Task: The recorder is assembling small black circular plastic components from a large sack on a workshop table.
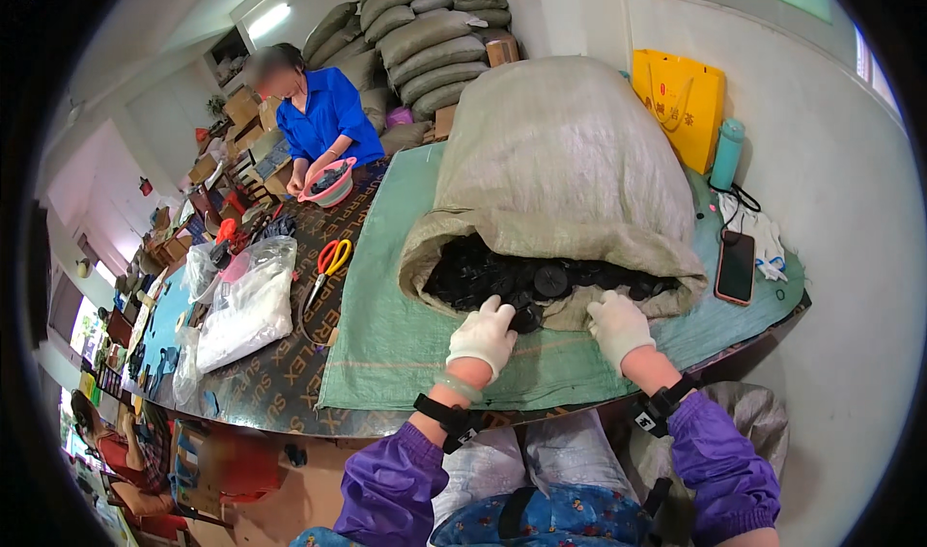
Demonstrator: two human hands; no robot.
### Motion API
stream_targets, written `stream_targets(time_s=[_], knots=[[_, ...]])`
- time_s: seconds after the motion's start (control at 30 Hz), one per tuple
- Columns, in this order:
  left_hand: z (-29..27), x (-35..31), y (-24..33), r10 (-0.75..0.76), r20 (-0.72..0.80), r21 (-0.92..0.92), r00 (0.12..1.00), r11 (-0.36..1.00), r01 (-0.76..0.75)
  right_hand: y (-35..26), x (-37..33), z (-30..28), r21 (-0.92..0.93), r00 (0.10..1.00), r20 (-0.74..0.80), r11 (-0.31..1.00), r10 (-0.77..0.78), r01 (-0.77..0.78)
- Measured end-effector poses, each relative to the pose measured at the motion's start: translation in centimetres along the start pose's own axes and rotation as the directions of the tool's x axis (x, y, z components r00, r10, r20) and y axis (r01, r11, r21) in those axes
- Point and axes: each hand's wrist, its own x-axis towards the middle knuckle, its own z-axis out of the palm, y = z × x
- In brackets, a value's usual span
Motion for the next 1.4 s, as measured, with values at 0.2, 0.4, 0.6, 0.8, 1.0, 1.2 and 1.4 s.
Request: stream_targets(time_s=[0.2,0.4,0.6,0.8,1.0,1.2,1.4], knots=[[-0.5,-1.9,0.0,0.035,-0.041,-0.031,0.999,0.999,-0.036,-2.2,-3.0,-0.2,0.054,0.989,-0.015,0.987,-0.149,0.15],[0.4,-5.0,-2.4,0.053,-0.178,-0.265,0.983,0.959,-0.099,-7.0,-5.9,-0.8,0.514,0.999,0.018,0.857,-0.049,0.033],[-1.8,-10.1,-1.3,-0.044,0.234,-0.971,0.971,0.045,0.236,-10.4,-7.1,-2.5,0.691,0.986,-0.154,0.707,-0.058,0.149],[-0.1,-13.0,0.5,-0.081,0.196,-0.974,0.977,-0.13,0.184,-11.0,-7.5,-2.6,0.896,0.995,0.05,0.444,-0.091,-0.005],[-0.8,-14.0,1.6,-0.093,0.216,-0.967,0.972,-0.156,0.2,-10.8,-7.5,-2.7,0.784,0.978,-0.038,0.601,-0.207,0.158],[-1.0,-14.3,0.7,-0.012,0.272,-0.96,0.962,-0.069,0.271,-11.6,-8.6,-2.1,0.75,0.98,-0.113,0.633,-0.166,0.194],[-0.1,-14.4,1.2,-0.01,-0.267,-0.665,0.964,0.725,-0.177,-11.6,-7.7,-3.7,0.885,0.933,0.35,0.356,-0.081,-0.301]])
